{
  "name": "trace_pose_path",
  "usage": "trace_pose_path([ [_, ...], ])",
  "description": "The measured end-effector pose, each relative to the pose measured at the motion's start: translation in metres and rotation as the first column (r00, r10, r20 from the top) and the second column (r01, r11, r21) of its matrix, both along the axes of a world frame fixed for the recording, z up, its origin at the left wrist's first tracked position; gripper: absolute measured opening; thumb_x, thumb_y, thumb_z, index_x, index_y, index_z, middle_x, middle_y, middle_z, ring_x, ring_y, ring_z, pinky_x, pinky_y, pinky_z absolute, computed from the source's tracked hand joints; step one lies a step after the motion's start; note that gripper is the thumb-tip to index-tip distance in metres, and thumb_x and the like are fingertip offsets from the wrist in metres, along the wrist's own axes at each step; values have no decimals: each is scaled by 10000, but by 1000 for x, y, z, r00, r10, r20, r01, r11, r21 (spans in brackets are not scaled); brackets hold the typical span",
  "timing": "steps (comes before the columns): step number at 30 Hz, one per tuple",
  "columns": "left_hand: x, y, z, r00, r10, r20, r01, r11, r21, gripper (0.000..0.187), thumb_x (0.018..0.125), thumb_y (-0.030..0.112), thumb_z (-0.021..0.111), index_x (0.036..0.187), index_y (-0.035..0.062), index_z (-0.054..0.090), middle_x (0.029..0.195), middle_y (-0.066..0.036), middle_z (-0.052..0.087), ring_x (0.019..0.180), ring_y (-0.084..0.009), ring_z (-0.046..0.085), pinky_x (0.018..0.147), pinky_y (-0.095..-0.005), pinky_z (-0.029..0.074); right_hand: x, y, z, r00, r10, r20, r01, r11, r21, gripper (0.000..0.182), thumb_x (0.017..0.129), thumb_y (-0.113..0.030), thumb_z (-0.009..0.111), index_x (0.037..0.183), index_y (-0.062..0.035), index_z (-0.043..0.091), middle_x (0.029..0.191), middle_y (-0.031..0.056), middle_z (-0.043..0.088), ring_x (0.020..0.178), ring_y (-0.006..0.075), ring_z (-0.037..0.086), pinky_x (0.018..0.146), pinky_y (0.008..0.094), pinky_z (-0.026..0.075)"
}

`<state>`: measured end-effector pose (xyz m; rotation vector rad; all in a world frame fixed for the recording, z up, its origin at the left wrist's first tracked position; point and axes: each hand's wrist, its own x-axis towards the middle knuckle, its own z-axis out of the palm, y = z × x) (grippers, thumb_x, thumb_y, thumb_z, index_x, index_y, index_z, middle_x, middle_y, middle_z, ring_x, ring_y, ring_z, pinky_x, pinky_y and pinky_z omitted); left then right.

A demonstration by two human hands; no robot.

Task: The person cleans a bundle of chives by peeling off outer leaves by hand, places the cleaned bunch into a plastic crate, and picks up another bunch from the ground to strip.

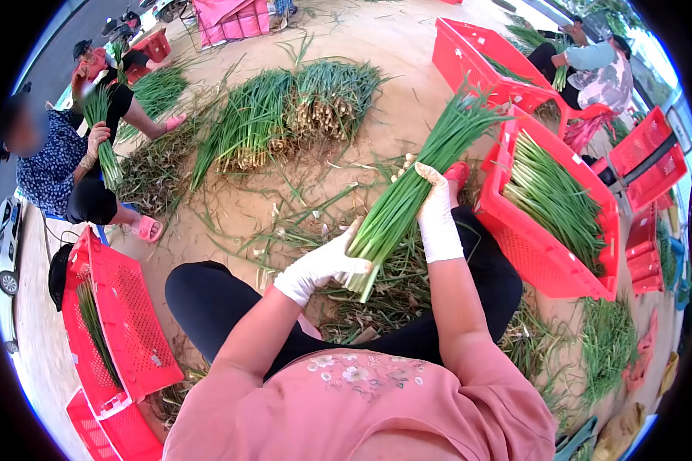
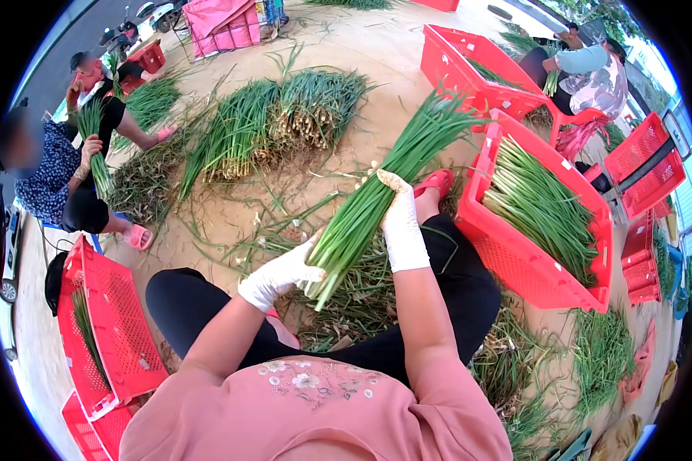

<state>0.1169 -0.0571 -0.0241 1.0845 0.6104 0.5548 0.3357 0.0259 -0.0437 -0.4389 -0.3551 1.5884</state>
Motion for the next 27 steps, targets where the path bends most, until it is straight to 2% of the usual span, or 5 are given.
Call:
trace_pose_path([
  [5, 23, -40, -35, 999, 26, 40, -12, 946, -325, 691, 563, 143, 776, 1171, 28, 468, 1015, -71, 570, 923, -180, 552, 833, -321, 441, -4, -13, -25, 970, 31, 241, 23, 976, -217, 221, 760, -128, 549, 938, 3, 552, 781, 94, 589, 674, 236, 582, 652, 359, 507],
  [11, 18, -39, -56, 954, 93, 285, 111, 773, -624, 591, 751, 273, 612, 1238, 13, 399, 1151, -225, 505, 1062, -375, 507, 880, -600, 380, -13, -6, -43, 966, 79, 248, -6, 960, -280, 102, 752, -109, 542, 826, -41, 564, 759, 69, 584, 665, 202, 574, 643, 345, 503],
  [21, 20, -41, -55, 857, 284, 430, 133, 684, -717, 638, 821, 443, 530, 1298, 69, 336, 1205, -173, 469, 1097, -389, 473, 844, -560, 426, -17, 10, -82, 969, 203, 144, -168, 960, -226, 245, 726, -175, 589, 918, -23, 571, 765, 96, 599, 642, 230, 588, 626, 351, 510],
  [23, 21, -43, -60, 963, 139, 232, -17, 889, -458, 707, 755, 413, 632, 1291, 65, 329, 1178, -149, 488, 1060, -338, 515, 856, -500, 442, -22, 15, -90, 960, 210, 187, -157, 951, -265, 228, 734, -163, 579, 915, -24, 571, 765, 99, 598, 636, 229, 584, 618, 353, 507],
  [27, 29, -37, -60, 962, 267, -60, -264, 845, -464, 454, 636, 57, 693, 1046, 22, 500, 891, -108, 597, 742, -232, 610, 657, -377, 518, -32, 25, -96, 944, 180, 275, -75, 933, -351, 146, 746, -141, 584, 820, -16, 600, 746, 85, 602, 644, 206, 588, 606, 340, 500],
])
